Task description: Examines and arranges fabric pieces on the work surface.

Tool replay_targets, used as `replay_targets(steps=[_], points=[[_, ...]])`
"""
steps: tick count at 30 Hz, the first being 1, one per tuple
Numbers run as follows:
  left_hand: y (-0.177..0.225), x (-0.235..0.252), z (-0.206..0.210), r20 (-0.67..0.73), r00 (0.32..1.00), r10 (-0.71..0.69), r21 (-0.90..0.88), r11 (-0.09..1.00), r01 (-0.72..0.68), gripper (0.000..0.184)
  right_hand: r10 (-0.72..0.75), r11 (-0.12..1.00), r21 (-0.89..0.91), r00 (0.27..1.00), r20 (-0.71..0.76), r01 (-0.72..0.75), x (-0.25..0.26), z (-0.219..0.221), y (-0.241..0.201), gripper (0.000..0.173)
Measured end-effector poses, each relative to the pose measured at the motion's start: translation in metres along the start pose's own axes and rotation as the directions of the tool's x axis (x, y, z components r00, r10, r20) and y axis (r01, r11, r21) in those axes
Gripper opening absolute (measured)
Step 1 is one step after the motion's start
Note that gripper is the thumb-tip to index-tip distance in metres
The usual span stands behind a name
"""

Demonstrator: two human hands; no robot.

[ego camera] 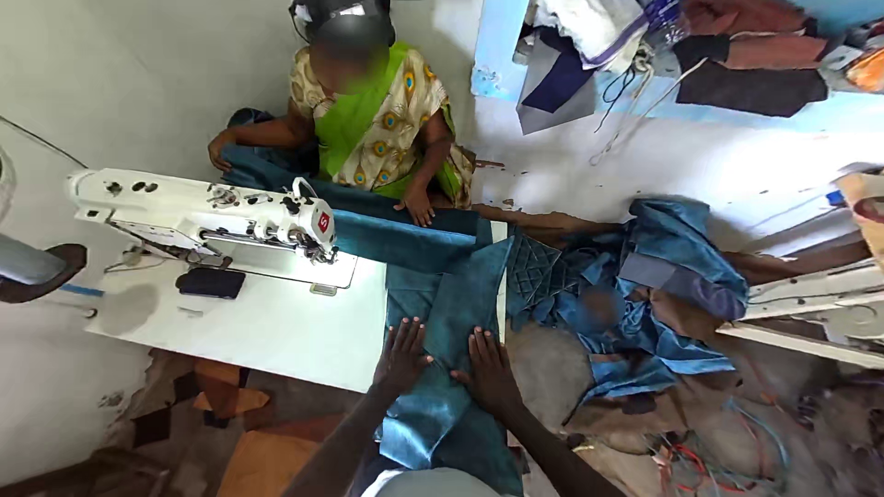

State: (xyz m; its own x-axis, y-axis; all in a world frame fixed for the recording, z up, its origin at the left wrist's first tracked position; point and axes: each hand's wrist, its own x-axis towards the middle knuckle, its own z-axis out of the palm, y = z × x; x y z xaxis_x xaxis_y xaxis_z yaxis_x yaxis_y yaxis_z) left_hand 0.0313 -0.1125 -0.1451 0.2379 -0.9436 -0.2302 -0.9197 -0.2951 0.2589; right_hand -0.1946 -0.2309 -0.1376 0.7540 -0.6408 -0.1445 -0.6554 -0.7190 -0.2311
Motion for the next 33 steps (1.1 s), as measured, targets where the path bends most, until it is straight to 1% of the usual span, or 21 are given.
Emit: replay_targets(steps=[3, 5, 7, 9, 11, 13, 15, 17, 19, 20, 22, 23, 24, 25, 26, 27, 28, 29, 30, 32, 33], points=[[-0.024, -0.012, -0.007, 0.01, 0.999, -0.034, 0.064, 0.997, 0.033, 0.073, -0.003, 1.0, -0.022, 1.0, 0.005, 0.003, 0.0, 0.0, 0.002, 0.102], [-0.041, -0.018, -0.016, 0.013, 0.998, -0.064, 0.061, 0.996, 0.063, 0.071, -0.004, 1.0, -0.018, 1.0, -0.016, 0.004, 0.002, 0.0, 0.002, 0.102], [-0.051, -0.024, -0.022, 0.019, 0.994, -0.103, 0.071, 0.992, 0.102, 0.073, 0.001, 1.0, -0.005, 1.0, 0.007, -0.001, 0.002, -0.001, 0.002, 0.102], [-0.052, -0.026, -0.023, 0.008, 0.988, -0.152, 0.064, 0.986, 0.152, 0.077, 0.003, 1.0, 0.005, 0.999, 0.038, -0.004, 0.002, -0.003, 0.001, 0.103], [-0.037, -0.018, -0.027, -0.024, 0.987, -0.157, 0.032, 0.987, 0.158, 0.082, 0.005, 0.999, 0.054, 1.0, -0.003, -0.005, 0.004, 0.0, 0.003, 0.104], [-0.006, -0.006, -0.033, -0.046, 0.99, -0.13, -0.075, 0.989, 0.126, 0.08, 0.052, 0.986, 0.165, 0.994, -0.098, -0.036, 0.002, 0.004, 0.002, 0.106], [0.031, 0.01, -0.04, -0.015, 0.986, -0.167, -0.245, 0.956, 0.158, 0.073, 0.174, 0.94, 0.325, 0.963, -0.205, -0.101, 0.003, 0.007, -0.003, 0.101], [0.063, 0.024, -0.054, 0.035, 0.962, -0.27, -0.449, 0.856, 0.256, 0.06, 0.315, 0.85, 0.497, 0.925, -0.211, -0.175, 0.005, 0.003, -0.011, 0.091], [0.09, 0.029, -0.072, 0.079, 0.944, -0.32, -0.616, 0.729, 0.299, 0.054, 0.432, 0.714, 0.669, 0.882, -0.191, -0.205, 0.005, -0.007, -0.017, 0.077], [0.102, 0.027, -0.083, 0.095, 0.95, -0.296, -0.694, 0.665, 0.277, 0.055, 0.491, 0.612, 0.768, 0.852, -0.179, -0.191, 0.005, -0.014, -0.018, 0.066], [0.119, 0.015, -0.105, 0.083, 0.986, -0.143, -0.838, 0.526, 0.147, 0.058, 0.612, 0.35, 0.929, 0.78, -0.13, -0.12, 0.004, -0.034, -0.017, 0.044], [0.125, 0.006, -0.114, 0.048, 0.997, -0.063, -0.899, 0.432, 0.071, 0.057, 0.649, 0.221, 0.97, 0.758, -0.066, -0.104, 0.004, -0.045, -0.012, 0.046], [0.129, -0.005, -0.124, 0.022, 1.0, -0.005, -0.95, 0.311, 0.023, 0.052, 0.665, 0.083, 0.989, 0.746, 0.036, -0.122, 0.005, -0.056, -0.008, 0.057], [0.129, -0.016, -0.133, 0.024, 0.999, 0.032, -0.984, 0.177, 0.018, 0.048, 0.638, -0.084, 0.99, 0.757, 0.143, -0.117, 0.004, -0.067, -0.005, 0.065], [0.126, -0.029, -0.139, 0.05, 0.998, 0.045, -0.996, 0.072, 0.047, 0.046, 0.558, -0.281, 0.957, 0.799, 0.223, -0.071, 0.003, -0.075, -0.002, 0.066], [0.118, -0.041, -0.138, 0.083, 0.996, 0.041, -0.997, 0.009, 0.083, 0.046, 0.455, -0.463, 0.886, 0.853, 0.257, -0.021, 0.003, -0.077, 0.001, 0.066], [0.106, -0.051, -0.132, 0.117, 0.993, 0.026, -0.993, 0.01, 0.117, 0.047, 0.373, -0.599, 0.801, 0.883, 0.283, -0.004, 0.006, -0.078, 0.001, 0.066], [0.092, -0.061, -0.122, 0.148, 0.989, 0.011, -0.987, 0.065, 0.147, 0.049, 0.306, -0.677, 0.736, 0.904, 0.299, -0.014, 0.01, -0.078, -0.001, 0.066], [0.077, -0.071, -0.111, 0.189, 0.982, -0.006, -0.968, 0.168, 0.187, 0.051, 0.263, -0.717, 0.696, 0.913, 0.312, -0.031, 0.016, -0.077, -0.005, 0.065], [0.055, -0.093, -0.093, 0.322, 0.946, -0.017, -0.858, 0.417, 0.3, 0.059, 0.207, -0.764, 0.644, 0.929, 0.306, -0.042, 0.026, -0.071, -0.011, 0.061], [0.048, -0.104, -0.088, 0.398, 0.917, 0.003, -0.8, 0.491, 0.345, 0.062, 0.191, -0.777, 0.628, 0.933, 0.304, -0.045, 0.03, -0.069, -0.014, 0.06]])
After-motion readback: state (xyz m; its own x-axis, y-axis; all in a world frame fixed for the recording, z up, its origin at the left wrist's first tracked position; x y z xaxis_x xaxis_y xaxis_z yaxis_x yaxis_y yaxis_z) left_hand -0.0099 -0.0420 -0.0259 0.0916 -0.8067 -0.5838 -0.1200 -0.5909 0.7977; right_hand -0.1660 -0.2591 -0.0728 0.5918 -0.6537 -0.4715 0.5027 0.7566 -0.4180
